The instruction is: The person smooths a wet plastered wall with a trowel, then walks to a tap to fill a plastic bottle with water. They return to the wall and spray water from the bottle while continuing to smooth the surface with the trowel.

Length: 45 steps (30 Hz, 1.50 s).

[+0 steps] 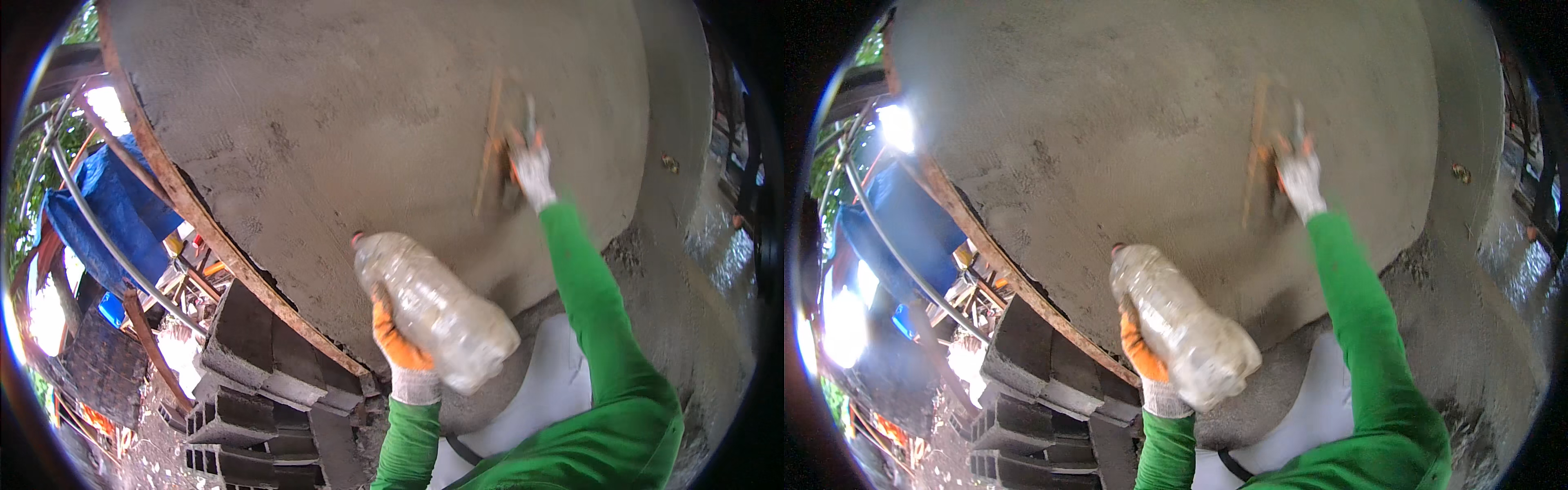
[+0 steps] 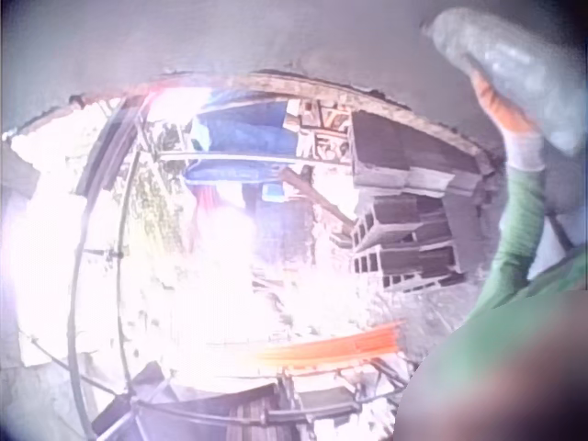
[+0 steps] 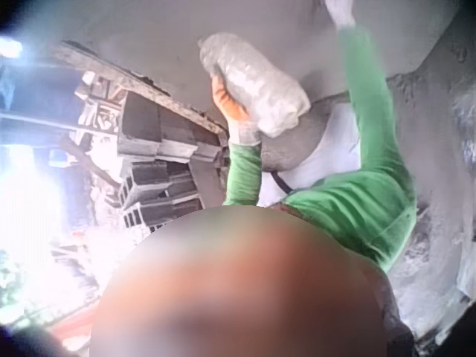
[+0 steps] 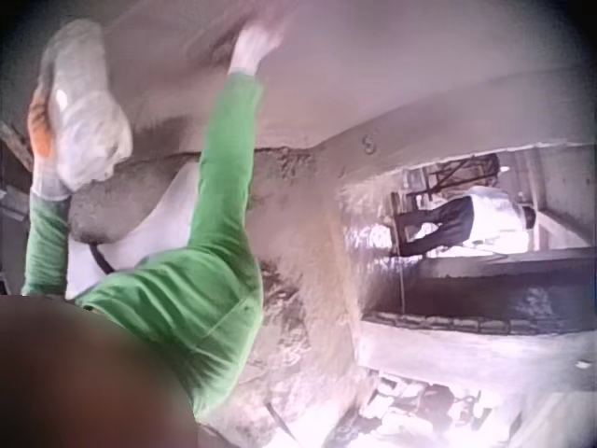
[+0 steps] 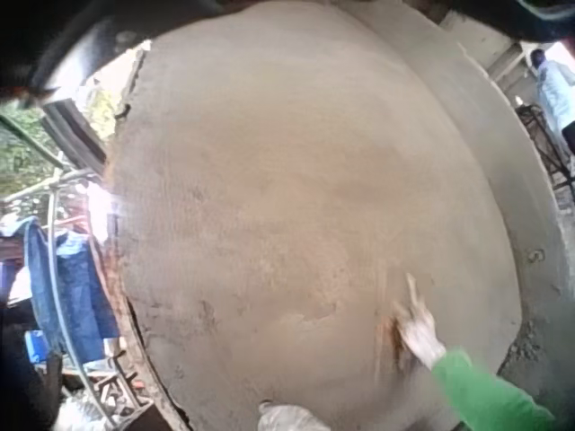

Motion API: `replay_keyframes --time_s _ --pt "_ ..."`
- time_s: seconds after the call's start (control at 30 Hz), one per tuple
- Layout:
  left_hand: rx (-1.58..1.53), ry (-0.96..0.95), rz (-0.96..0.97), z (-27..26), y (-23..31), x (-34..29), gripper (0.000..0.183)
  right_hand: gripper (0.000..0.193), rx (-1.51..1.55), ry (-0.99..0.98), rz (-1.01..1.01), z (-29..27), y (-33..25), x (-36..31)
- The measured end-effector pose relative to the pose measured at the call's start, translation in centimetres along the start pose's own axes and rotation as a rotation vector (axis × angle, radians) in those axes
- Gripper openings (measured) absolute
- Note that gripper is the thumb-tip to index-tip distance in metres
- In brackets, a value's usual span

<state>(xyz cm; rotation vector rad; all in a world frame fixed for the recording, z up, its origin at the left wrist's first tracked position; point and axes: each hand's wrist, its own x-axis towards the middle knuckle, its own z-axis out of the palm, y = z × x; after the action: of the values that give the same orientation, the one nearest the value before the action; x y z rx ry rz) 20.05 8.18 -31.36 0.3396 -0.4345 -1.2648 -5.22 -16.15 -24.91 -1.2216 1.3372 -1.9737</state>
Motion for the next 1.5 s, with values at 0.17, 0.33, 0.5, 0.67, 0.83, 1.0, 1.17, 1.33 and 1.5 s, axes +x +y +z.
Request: replay_keyframes --time_s 0.17,0.33,0.5,0.67,0.83,1.0,1.17,1.33,1.5 --pt "-0.223 -0.273 -0.186 10.2 -3.9 -0.5 0.053 0.05 0.272 -0.023 0.348 -3.6 10.3 -9.8" --pt "-0.46 -0.271 -0.387 20.6 -3.4 1.4 0.046 0.047 0.38 -0.068 0.656 -5.1 9.4 -16.8" --pt "-0.608 -0.157 -0.445 32.0 -1.3 2.5 0.045 0.044 0.274 -0.111 0.892 -8.8 3.8 -19.8" --pt "-0.563 0.158 -0.546 41.3 2.5 1.2 0.049 0.041 0.132 -0.07 1.069 -15.5 -6.5 -21.4" --pt "-0.567 0.303 -0.5 43.3 7.9 0.0 0.05 0.037 0.061 -0.011 1.168 -20.0 -15.1 -22.3" --pt "-0.455 0.383 -0.537 44.1 8.7 -1.6 0.048 0.034 0.039 -0.006 1.191 -22.5 -18.6 -21.6" --pt "-0.419 0.406 -0.525 45.0 5.9 -4.3 0.051 0.031 0.044 -0.083 1.176 -22.5 -18.9 -18.7" --pt "-0.521 0.449 -0.586 43.7 6.1 -5.8 0.057 0.028 0.095 -0.157 1.179 -22.1 -18.9 -18.0" --pt "-0.321 0.485 -0.449 46.5 5.7 -4.7 0.052 0.026 0.099 -0.179 1.239 -23.2 -18.8 -19.8"
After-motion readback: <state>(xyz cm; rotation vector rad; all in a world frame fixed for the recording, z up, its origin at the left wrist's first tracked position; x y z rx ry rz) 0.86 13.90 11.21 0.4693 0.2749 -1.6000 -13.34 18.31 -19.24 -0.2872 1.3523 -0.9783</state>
